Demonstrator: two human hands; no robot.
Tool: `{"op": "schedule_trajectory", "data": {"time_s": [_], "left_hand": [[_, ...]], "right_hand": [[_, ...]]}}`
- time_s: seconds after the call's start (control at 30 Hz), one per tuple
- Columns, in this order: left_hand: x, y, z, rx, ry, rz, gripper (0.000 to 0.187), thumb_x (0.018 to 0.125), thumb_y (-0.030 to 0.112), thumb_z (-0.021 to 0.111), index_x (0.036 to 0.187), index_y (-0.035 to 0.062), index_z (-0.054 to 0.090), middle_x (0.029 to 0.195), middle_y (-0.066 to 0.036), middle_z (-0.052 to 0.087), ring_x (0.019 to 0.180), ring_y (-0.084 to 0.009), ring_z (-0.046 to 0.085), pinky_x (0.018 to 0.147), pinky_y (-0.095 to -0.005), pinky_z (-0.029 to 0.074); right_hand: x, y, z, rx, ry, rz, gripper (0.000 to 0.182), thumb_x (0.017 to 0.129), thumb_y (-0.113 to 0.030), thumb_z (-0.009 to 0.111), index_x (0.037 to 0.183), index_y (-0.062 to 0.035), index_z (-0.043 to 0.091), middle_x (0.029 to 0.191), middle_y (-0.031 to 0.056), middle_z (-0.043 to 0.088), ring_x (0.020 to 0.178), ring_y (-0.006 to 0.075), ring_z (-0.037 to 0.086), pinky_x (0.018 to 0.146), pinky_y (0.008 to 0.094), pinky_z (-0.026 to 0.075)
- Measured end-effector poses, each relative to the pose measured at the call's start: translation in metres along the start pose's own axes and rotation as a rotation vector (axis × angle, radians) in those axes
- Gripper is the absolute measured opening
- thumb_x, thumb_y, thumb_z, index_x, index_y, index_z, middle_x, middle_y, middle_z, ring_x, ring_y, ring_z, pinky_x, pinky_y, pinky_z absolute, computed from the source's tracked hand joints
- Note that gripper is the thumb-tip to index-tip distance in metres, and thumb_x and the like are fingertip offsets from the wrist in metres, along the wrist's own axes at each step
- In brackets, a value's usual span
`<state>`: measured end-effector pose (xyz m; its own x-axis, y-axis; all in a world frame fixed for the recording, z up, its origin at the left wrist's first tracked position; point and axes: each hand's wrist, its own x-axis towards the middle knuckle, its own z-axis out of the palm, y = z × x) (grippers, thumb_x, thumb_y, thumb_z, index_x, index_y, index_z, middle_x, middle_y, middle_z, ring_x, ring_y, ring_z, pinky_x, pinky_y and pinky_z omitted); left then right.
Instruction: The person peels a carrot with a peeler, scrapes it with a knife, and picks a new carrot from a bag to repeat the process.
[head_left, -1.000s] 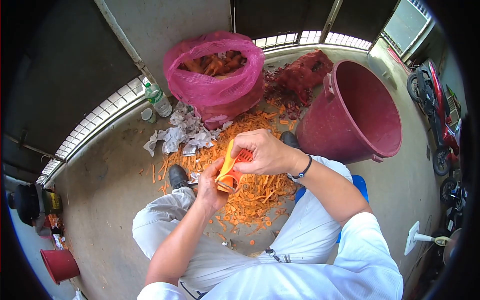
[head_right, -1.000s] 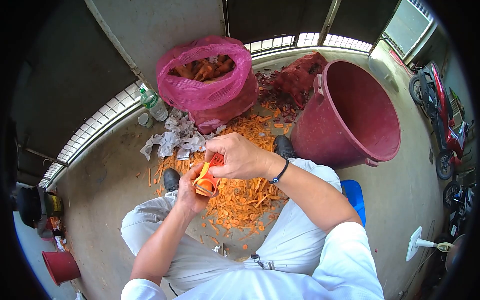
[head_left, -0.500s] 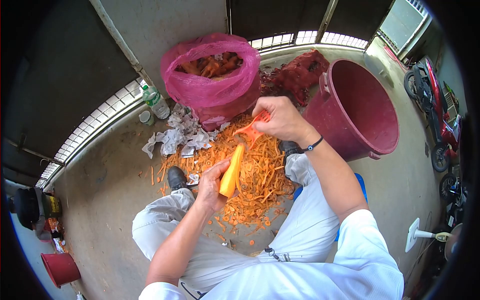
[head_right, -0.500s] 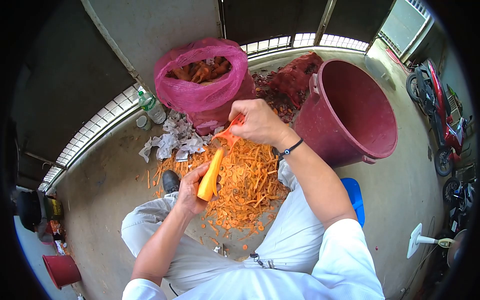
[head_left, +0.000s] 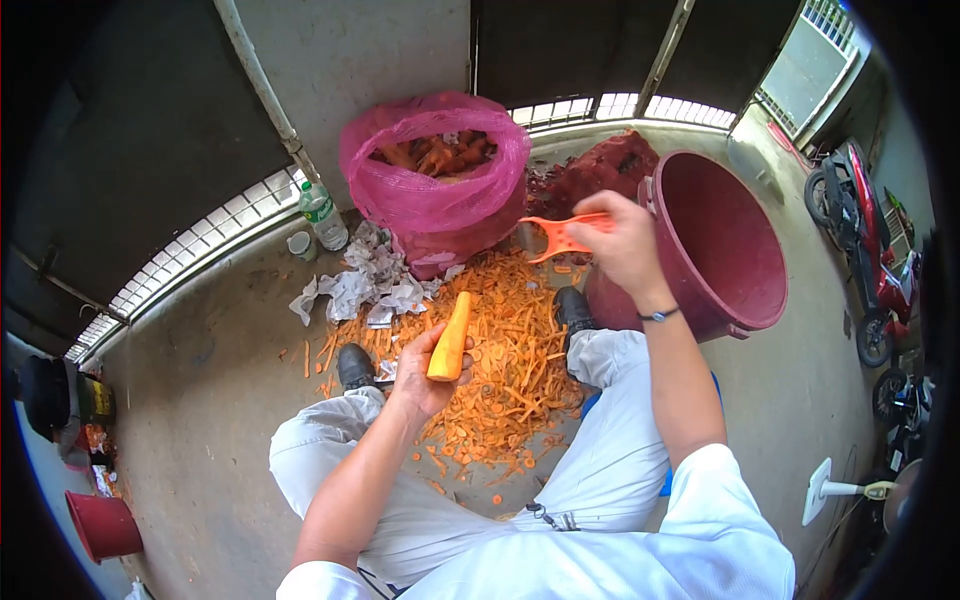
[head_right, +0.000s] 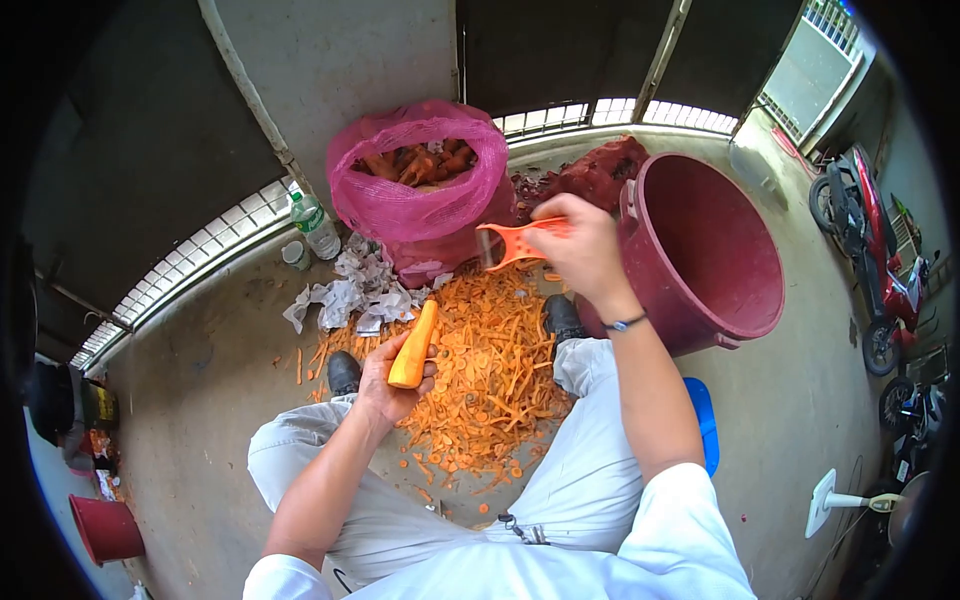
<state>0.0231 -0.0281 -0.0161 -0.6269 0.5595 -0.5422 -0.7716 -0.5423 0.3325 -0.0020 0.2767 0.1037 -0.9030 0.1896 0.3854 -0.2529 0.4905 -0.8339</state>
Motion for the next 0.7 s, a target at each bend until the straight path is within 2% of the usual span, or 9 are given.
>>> {"op": "schedule_trajectory", "data": {"time_s": [0.07,0.13,0.2,0.33,0.4,0.47,0.57,0.67,0.7], "left_hand": [[-0.002,0.002,0.001,-0.016,0.000,0.016,0.036,0.104,0.039,0.051,0.116,0.0072,0.062,0.094,-0.011,0.066,0.070,-0.0224,0.058,0.052,-0.0333,0.044],[-0.003,0.004,-0.001,-0.023,-0.037,0.024,0.035,0.102,0.042,0.056,0.114,0.0094,0.063,0.095,-0.010,0.067,0.073,-0.0241,0.061,0.054,-0.0343,0.043],[-0.009,0.006,0.005,-0.048,-0.028,0.038,0.040,0.101,0.042,0.058,0.120,0.0067,0.061,0.094,-0.012,0.066,0.070,-0.0220,0.061,0.052,-0.0318,0.045],[-0.006,0.007,-0.006,-0.004,0.018,0.103,0.039,0.096,0.038,0.064,0.123,0.0095,0.062,0.097,-0.009,0.068,0.070,-0.0196,0.061,0.054,-0.0309,0.046],[-0.014,0.008,0.010,0.048,0.045,0.090,0.034,0.098,0.037,0.064,0.121,0.0128,0.061,0.095,-0.005,0.067,0.070,-0.0180,0.061,0.052,-0.0324,0.045],[-0.010,0.006,0.006,0.017,-0.034,0.074,0.029,0.101,0.036,0.059,0.121,0.0141,0.061,0.091,-0.005,0.065,0.067,-0.0172,0.059,0.050,-0.0317,0.045],[-0.018,0.002,0.024,0.115,0.061,0.135,0.027,0.103,0.033,0.057,0.121,0.0135,0.061,0.091,-0.005,0.065,0.064,-0.0173,0.060,0.047,-0.0296,0.042],[-0.017,0.001,0.018,0.110,0.049,0.142,0.027,0.103,0.033,0.058,0.121,0.0135,0.061,0.091,-0.005,0.066,0.063,-0.0173,0.060,0.047,-0.0303,0.043],[-0.015,0.002,0.015,0.102,0.061,0.132,0.027,0.102,0.033,0.059,0.121,0.0135,0.061,0.090,-0.005,0.066,0.063,-0.0172,0.060,0.047,-0.0304,0.043]], "right_hand": [[-0.022,0.006,-0.028,0.279,0.130,0.057,0.016,0.087,-0.008,0.079,0.097,0.0005,0.069,0.088,0.0065,0.070,0.068,0.0095,0.063,0.060,0.0239,0.051],[-0.063,-0.004,-0.069,0.436,0.215,0.278,0.017,0.089,-0.007,0.077,0.101,-0.0010,0.067,0.086,0.0055,0.068,0.062,0.0055,0.056,0.050,0.0195,0.043],[-0.107,0.013,-0.099,0.497,0.431,0.304,0.018,0.091,-0.007,0.074,0.106,-0.0023,0.065,0.084,0.0039,0.066,0.058,0.0030,0.050,0.045,0.0183,0.036],[-0.226,0.072,-0.148,0.214,0.677,0.524,0.017,0.092,-0.006,0.072,0.107,-0.0043,0.065,0.086,0.0026,0.068,0.061,0.0041,0.056,0.046,0.0189,0.040],[-0.287,0.085,-0.161,0.125,0.609,0.665,0.013,0.091,-0.005,0.073,0.103,-0.0044,0.066,0.086,0.0023,0.069,0.064,0.0050,0.059,0.047,0.0193,0.042],[-0.333,0.093,-0.167,0.036,0.550,0.916,0.011,0.088,-0.003,0.072,0.098,-0.0035,0.068,0.085,0.0029,0.069,0.069,0.0073,0.063,0.054,0.0222,0.048],[-0.370,0.109,-0.159,-0.085,0.441,0.961,0.014,0.082,0.001,0.071,0.095,-0.0009,0.071,0.086,0.0035,0.070,0.077,0.0109,0.065,0.070,0.0268,0.052],[-0.381,0.126,-0.157,-0.198,0.385,0.908,0.015,0.079,-0.002,0.074,0.094,0.0009,0.072,0.085,0.0047,0.070,0.075,0.0126,0.065,0.069,0.0276,0.053],[-0.378,0.124,-0.159,-0.387,0.309,0.894,0.018,0.077,-0.012,0.075,0.091,-0.0003,0.076,0.089,0.0127,0.073,0.080,0.0226,0.069,0.076,0.0353,0.056]]}}
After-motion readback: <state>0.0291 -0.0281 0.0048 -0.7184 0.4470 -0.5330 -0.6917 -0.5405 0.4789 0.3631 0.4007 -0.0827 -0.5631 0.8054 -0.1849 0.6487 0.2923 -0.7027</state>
